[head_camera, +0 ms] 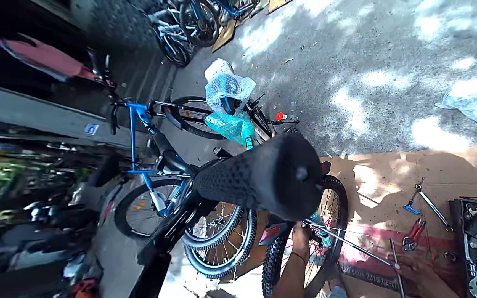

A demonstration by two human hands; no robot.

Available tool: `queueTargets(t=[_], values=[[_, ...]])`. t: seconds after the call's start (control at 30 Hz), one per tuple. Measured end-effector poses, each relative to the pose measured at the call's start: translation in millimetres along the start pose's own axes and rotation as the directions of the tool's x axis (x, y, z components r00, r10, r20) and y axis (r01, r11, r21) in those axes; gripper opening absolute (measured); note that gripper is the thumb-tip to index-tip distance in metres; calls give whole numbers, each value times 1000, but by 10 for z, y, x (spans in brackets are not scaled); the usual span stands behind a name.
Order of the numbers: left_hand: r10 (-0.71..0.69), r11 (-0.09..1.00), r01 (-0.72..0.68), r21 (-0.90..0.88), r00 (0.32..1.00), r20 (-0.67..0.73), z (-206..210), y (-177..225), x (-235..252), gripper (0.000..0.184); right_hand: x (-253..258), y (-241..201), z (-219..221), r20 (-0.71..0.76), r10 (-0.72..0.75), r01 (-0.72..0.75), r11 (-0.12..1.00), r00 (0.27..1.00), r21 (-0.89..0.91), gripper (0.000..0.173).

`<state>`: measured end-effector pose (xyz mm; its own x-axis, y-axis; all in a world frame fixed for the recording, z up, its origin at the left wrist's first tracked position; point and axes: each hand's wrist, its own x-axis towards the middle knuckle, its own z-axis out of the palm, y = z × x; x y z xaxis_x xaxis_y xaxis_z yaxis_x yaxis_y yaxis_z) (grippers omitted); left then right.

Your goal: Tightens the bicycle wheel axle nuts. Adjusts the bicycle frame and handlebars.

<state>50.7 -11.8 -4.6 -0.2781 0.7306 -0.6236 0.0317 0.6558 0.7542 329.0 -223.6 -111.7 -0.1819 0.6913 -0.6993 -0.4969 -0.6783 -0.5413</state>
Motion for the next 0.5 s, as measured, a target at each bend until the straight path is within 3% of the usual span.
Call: queueTargets(t=[0.27,0.5], values=[[-76,990,69,-121,995,-57,98,41,-70,51,8,-48,24,-35,39,-39,999,999,-8,24],[-18,979,3,-203,997,-73,83,4,-55,44,51,-24,-18,-38,66,-68,996,997,-52,28]])
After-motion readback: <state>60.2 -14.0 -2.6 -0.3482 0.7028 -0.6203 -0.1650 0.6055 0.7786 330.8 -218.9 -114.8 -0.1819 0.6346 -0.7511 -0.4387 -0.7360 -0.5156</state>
